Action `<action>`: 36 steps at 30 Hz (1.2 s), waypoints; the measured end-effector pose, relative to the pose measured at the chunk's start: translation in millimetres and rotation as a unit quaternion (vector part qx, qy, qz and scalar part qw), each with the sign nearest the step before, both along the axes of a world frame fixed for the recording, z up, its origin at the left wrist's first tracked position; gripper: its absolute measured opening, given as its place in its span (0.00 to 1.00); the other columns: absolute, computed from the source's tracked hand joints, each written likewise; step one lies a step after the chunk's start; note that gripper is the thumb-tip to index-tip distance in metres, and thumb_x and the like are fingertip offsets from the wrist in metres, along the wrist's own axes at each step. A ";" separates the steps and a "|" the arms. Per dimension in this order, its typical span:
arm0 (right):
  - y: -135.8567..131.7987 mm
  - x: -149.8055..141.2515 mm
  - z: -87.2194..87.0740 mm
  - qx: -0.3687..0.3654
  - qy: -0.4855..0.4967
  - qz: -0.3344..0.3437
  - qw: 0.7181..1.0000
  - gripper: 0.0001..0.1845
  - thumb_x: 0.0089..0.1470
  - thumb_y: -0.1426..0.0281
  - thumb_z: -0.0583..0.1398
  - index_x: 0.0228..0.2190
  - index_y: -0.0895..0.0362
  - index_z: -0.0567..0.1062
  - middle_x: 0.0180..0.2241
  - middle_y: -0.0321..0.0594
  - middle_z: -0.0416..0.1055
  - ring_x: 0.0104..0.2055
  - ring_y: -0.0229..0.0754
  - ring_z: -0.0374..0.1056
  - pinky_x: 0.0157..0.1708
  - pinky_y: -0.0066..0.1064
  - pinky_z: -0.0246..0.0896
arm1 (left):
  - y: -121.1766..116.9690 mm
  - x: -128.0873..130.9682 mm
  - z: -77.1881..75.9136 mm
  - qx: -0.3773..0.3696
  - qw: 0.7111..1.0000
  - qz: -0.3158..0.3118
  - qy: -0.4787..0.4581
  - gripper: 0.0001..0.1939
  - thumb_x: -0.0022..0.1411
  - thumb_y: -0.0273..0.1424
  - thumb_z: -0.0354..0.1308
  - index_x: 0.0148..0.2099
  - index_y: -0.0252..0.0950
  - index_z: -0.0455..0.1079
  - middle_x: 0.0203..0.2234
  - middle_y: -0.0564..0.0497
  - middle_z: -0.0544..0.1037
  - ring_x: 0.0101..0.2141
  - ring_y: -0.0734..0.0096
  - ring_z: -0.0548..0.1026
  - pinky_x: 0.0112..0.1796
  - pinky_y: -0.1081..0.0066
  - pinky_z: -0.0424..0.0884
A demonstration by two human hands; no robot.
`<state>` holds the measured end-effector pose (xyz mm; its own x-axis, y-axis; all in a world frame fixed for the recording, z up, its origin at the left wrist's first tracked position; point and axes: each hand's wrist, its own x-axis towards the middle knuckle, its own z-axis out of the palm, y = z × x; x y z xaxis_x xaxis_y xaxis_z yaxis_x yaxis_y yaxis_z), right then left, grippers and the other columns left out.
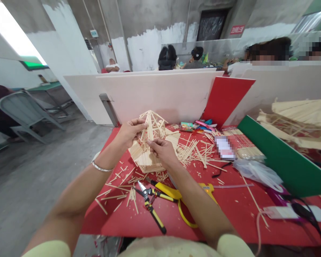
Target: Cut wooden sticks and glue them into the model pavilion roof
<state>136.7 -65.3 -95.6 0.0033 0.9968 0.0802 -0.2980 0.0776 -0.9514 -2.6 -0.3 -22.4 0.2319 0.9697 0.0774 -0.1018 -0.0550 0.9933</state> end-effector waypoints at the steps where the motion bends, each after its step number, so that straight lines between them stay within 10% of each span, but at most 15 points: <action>1: 0.2 0.0 -0.4 0.001 0.000 0.001 1.000 0.20 0.45 0.54 0.68 0.21 0.57 0.71 0.17 0.28 0.63 0.18 0.28 0.49 0.19 0.25 0.41 | 0.0 0.0 0.2 -0.001 1.000 0.000 -0.001 0.18 0.44 0.33 0.73 0.36 0.32 0.72 0.19 0.57 0.72 0.12 0.86 0.62 0.12 0.79 0.52; 36: -4.0 -0.9 4.8 -0.059 0.074 0.012 0.995 0.18 0.39 0.59 0.71 0.23 0.57 0.72 0.17 0.27 0.65 0.16 0.25 0.51 0.15 0.22 0.41 | 1.0 3.0 -1.1 0.000 1.000 0.010 -0.011 0.18 0.43 0.33 0.73 0.34 0.33 0.72 0.17 0.58 0.70 0.11 0.86 0.60 0.11 0.79 0.49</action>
<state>135.8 -69.2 -90.8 -0.0167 0.9992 -0.0362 -0.4366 -0.0399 -0.8988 0.4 0.7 -23.5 0.2105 0.9741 0.0826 -0.1216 -0.0578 0.9909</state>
